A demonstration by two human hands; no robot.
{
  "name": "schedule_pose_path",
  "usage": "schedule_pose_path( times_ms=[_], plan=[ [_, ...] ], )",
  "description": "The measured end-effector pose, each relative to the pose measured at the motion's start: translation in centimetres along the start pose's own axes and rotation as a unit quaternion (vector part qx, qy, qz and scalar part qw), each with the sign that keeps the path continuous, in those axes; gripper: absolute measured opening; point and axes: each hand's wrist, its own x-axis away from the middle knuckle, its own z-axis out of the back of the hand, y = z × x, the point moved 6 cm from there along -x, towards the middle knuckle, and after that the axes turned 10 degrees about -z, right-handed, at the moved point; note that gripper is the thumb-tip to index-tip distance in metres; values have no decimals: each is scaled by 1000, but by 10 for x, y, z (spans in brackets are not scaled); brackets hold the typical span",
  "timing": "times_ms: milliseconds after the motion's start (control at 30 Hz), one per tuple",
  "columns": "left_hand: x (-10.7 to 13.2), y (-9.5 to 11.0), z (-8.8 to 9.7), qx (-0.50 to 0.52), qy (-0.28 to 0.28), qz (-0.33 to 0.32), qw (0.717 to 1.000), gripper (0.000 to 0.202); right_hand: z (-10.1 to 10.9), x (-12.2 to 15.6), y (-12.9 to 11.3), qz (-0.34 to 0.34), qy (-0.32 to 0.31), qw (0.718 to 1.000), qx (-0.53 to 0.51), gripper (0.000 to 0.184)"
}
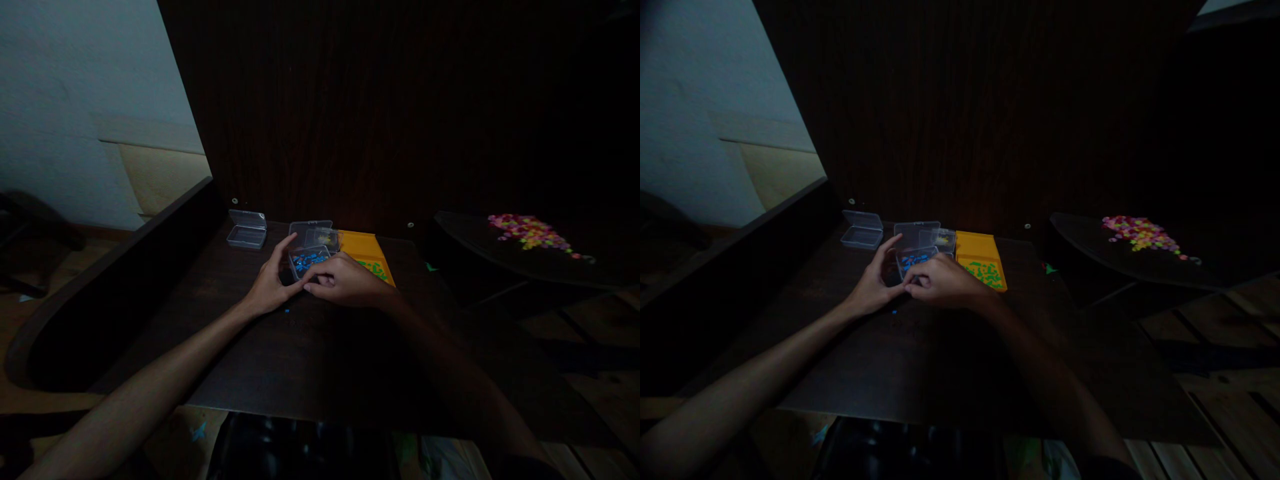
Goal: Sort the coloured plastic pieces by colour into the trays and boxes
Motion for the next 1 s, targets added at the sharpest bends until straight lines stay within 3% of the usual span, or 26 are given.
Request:
schedule_pose_path(
  times_ms=[167, 367, 567, 800, 933, 1000],
  plan=[
    [0, -8, 5, 11, 25, 22, 999, 93, -35, -1, -13, 41, -80, 994, 62, 19],
    [-1, -6, 5, 12, 29, 14, 999, 91, -71, -7, -2, 33, -80, 988, 128, 16],
    [0, -8, 4, 27, 33, 26, 999, 93, -81, -9, 7, 11, -66, 987, 149, 17],
    [1, -16, 5, 66, 48, 65, 995, 97, -75, -8, -2, 9, -73, 984, 163, 16],
    [-1, -14, 4, 81, 45, 59, 994, 97, -45, -4, -9, 46, -73, 994, 70, 10],
    [0, -13, 3, 83, 43, 61, 994, 97, -22, -3, -5, 29, -43, 999, 3, 13]
  ],
)
